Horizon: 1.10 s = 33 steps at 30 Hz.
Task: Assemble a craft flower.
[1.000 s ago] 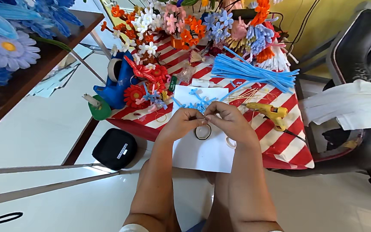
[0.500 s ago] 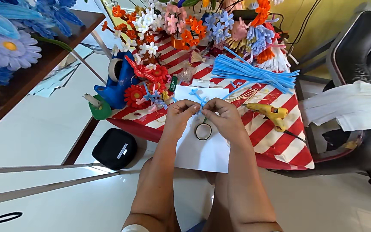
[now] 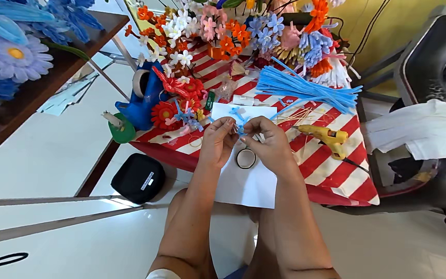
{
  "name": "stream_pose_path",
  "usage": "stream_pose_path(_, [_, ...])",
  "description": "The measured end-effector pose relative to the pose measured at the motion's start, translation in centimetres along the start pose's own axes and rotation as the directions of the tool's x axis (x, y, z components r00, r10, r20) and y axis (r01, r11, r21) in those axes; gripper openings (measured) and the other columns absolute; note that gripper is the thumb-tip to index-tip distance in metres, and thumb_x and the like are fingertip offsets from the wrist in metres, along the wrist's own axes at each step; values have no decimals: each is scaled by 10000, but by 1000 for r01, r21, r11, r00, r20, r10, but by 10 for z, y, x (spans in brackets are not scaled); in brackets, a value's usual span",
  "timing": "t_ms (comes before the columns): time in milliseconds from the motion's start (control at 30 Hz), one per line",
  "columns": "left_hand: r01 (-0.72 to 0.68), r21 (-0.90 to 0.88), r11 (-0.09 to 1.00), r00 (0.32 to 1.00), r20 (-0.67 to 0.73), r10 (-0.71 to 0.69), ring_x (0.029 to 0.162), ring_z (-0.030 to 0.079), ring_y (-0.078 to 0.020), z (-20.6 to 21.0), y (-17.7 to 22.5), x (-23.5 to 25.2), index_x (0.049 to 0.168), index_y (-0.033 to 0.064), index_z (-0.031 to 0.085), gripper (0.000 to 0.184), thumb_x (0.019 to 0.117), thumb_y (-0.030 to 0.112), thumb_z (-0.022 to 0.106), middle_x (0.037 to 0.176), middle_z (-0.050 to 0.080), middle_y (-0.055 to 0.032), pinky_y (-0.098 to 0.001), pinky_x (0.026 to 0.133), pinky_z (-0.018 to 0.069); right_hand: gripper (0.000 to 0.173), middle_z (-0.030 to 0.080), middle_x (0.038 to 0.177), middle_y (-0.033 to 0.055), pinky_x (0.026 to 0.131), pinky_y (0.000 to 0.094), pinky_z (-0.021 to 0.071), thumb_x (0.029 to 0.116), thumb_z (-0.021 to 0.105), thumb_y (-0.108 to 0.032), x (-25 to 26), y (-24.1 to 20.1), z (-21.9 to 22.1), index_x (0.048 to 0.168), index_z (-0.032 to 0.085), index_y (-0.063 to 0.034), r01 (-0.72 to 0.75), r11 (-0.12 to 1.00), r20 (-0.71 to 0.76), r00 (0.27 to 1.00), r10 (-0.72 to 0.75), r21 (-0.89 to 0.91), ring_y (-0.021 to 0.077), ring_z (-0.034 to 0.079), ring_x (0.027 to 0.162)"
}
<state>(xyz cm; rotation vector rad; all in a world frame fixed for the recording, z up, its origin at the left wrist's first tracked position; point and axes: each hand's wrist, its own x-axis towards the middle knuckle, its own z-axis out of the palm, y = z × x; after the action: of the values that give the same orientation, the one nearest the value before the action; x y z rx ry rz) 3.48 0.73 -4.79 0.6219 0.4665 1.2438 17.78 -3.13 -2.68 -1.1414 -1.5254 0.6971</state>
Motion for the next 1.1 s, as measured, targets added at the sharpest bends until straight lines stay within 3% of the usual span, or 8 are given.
stream_pose_path(200, [106,-112,988,994,8,-106,692,669,-93,2,-2,-2,877,107,699,306,1049,94,446,775,679,-14,-256,681,588,260,666,879,52,763,263,547,806,779,-56,1,4,17,1026,646,-13,112,979,-74,989,-126,-172,101,641,807])
stream_pose_path(300, [98,-79,992,994,-37,-101,709,676,-98,4,-4,-1,894,83,688,291,1048,65,441,789,686,-32,-263,706,592,287,658,864,56,827,426,512,811,751,-35,0,6,28,1075,645,-6,124,952,-136,977,-167,-279,175,634,815])
stream_pose_path(433, [51,-15,999,993,-110,-52,708,667,-92,9,-5,-1,898,66,688,285,1051,40,449,793,683,-32,-251,705,585,213,666,871,76,856,488,482,825,700,-23,0,12,35,1035,673,-12,180,891,-201,938,-283,-417,223,643,841])
stream_pose_path(633, [-15,53,998,981,-191,25,674,647,-75,13,-7,-2,897,53,684,243,1036,21,488,769,669,-25,-224,683,574,120,699,900,73,890,465,482,840,712,-41,0,16,33,957,688,-33,251,868,-183,917,-355,-429,199,663,862])
stream_pose_path(800, [-53,124,991,977,-201,78,639,618,-55,16,-8,-4,919,48,689,203,1030,21,521,763,659,-13,-201,644,553,148,685,885,73,904,458,481,822,729,-45,0,19,38,961,680,-32,241,880,-237,903,-358,-409,198,654,865])
stream_pose_path(1100, [-70,151,986,976,-193,99,735,651,-74,16,-8,-5,932,61,703,193,1020,24,536,819,684,-16,-235,723,565,69,711,895,66,897,427,487,867,679,-29,4,21,31,914,729,-32,272,897,-247,897,-368,-348,167,658,859])
